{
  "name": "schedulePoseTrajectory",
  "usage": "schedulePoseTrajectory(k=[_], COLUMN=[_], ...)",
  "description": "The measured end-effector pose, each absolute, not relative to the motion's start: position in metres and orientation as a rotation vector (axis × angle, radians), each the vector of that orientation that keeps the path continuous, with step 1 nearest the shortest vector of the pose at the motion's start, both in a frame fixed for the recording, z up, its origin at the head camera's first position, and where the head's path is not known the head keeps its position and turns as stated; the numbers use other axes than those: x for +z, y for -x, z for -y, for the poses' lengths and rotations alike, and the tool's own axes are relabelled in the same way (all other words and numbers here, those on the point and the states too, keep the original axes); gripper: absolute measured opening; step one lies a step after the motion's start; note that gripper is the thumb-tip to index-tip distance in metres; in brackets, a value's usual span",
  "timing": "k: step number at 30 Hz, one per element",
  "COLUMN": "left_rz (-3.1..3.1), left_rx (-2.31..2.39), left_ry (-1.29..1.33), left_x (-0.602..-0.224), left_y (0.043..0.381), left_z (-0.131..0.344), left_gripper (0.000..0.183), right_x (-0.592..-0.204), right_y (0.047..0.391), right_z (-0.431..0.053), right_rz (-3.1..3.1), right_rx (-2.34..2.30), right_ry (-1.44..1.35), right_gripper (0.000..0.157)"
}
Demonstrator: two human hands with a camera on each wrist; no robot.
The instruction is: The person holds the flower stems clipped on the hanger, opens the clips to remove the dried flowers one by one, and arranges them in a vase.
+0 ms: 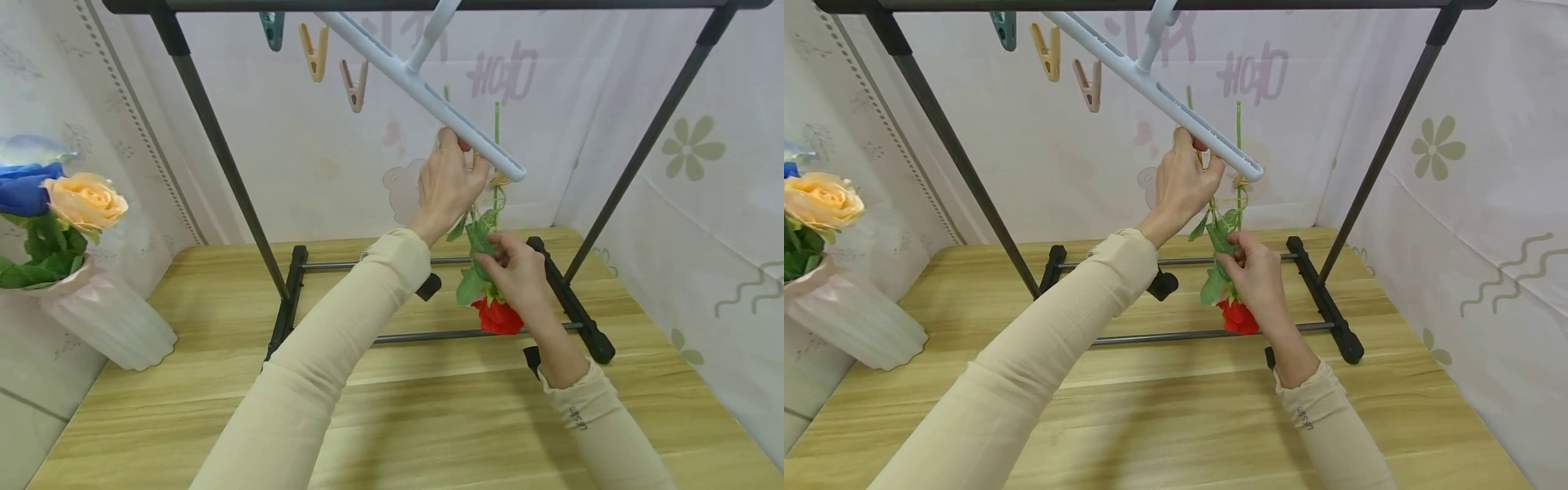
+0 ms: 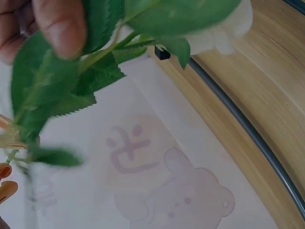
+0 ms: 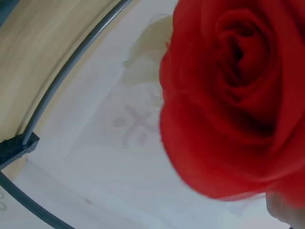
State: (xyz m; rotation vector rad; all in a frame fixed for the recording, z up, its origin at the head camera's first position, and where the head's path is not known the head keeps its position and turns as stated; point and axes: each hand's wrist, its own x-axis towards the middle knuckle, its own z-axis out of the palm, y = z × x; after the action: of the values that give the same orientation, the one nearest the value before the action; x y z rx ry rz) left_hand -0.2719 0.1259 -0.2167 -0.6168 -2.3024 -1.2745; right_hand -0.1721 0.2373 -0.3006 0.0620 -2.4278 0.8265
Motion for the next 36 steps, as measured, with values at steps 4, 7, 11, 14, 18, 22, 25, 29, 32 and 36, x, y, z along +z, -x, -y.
schedulePoseTrajectory(k=[4, 7, 11, 14, 18, 22, 25, 29, 32, 36], left_rz=[2.3, 2.311, 2.336, 2.353, 2.366, 2.377, 2.372, 2.352, 2.339, 2.29], left_rx=[-1.265, -1.219, -1.119, -1.055, -0.97, -0.869, -0.798, -0.737, -0.733, -0.721], left_ry=[0.628, 0.64, 0.668, 0.684, 0.678, 0.673, 0.677, 0.679, 0.696, 0.73], left_x=[-0.217, -0.217, -0.217, -0.216, -0.215, -0.214, -0.214, -0.214, -0.213, -0.213], left_y=[0.271, 0.27, 0.269, 0.269, 0.268, 0.268, 0.267, 0.267, 0.267, 0.267], left_z=[-0.124, -0.124, -0.123, -0.122, -0.121, -0.119, -0.118, -0.117, -0.115, -0.113], left_gripper=[0.023, 0.024, 0.026, 0.026, 0.027, 0.028, 0.029, 0.031, 0.032, 0.032], right_x=[-0.304, -0.306, -0.308, -0.307, -0.306, -0.305, -0.303, -0.301, -0.299, -0.297], right_y=[0.171, 0.17, 0.169, 0.166, 0.163, 0.159, 0.157, 0.154, 0.151, 0.148], right_z=[-0.239, -0.24, -0.243, -0.246, -0.248, -0.25, -0.251, -0.252, -0.253, -0.255], right_rz=[2.467, 2.473, 2.453, 2.443, 2.439, 2.441, 2.446, 2.468, 2.486, 2.491], right_rx=[0.815, 0.802, 0.771, 0.755, 0.75, 0.768, 0.79, 0.803, 0.803, 0.801], right_ry=[-0.067, -0.074, -0.114, -0.136, -0.144, -0.16, -0.168, -0.175, -0.188, -0.221], right_gripper=[0.023, 0.021, 0.021, 0.021, 0.023, 0.024, 0.023, 0.022, 0.021, 0.022])
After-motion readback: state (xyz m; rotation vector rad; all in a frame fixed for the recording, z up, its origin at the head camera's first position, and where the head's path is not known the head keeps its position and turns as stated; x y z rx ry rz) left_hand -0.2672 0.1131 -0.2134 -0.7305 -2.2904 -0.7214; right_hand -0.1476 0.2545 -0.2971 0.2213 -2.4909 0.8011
